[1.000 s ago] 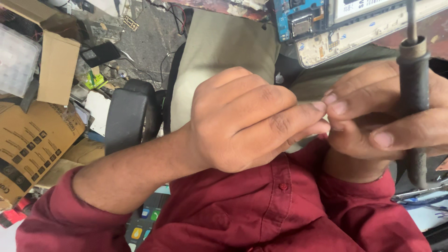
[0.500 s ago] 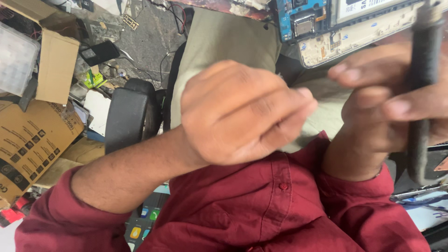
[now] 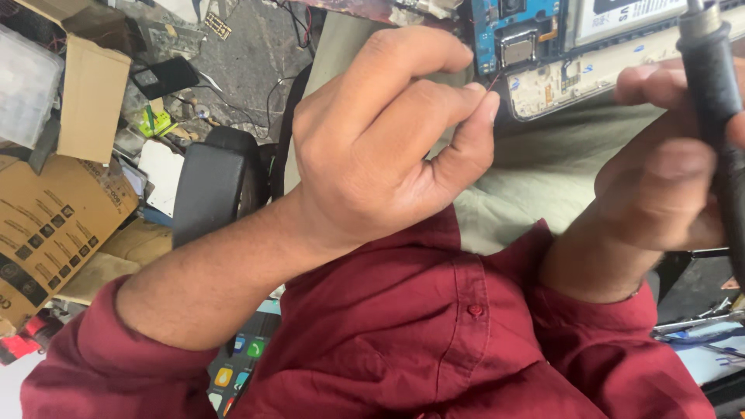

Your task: The person solders a small wire onto a smartphone motherboard using a soldering iron and solder. They then use wire cutters to trim the wire and apply flux to the joint before soldering again.

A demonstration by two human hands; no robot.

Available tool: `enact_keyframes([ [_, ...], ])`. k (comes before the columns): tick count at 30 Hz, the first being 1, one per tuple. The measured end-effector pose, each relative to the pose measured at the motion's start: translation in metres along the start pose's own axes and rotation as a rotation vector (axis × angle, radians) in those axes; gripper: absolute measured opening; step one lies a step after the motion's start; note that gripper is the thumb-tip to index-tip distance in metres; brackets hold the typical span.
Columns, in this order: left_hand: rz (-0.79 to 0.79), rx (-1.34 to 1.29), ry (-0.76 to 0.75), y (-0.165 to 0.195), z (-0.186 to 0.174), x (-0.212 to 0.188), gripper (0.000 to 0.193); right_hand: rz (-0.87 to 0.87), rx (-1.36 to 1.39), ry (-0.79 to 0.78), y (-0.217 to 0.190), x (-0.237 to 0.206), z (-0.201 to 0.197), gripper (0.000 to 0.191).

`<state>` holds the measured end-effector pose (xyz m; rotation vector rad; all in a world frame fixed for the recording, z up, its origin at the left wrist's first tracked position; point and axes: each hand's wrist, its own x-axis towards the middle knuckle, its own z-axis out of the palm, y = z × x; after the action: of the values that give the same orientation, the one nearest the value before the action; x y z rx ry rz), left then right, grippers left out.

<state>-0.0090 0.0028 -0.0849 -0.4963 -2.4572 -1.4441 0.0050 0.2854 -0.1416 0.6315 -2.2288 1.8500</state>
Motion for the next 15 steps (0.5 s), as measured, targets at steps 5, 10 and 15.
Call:
enact_keyframes([
  [5,0.001,-0.015,-0.011,-0.003,0.001,0.001,0.015,-0.006,-0.028,0.001,0.001,-0.004,-0.003,0.031],
  [10,0.001,-0.02,-0.025,-0.005,0.0,0.001,0.016,-0.002,-0.045,-0.005,0.003,-0.009,-0.007,0.035],
  [15,0.006,-0.021,-0.03,-0.006,-0.001,0.001,0.016,-0.005,-0.059,-0.029,0.003,-0.012,-0.009,0.04],
])
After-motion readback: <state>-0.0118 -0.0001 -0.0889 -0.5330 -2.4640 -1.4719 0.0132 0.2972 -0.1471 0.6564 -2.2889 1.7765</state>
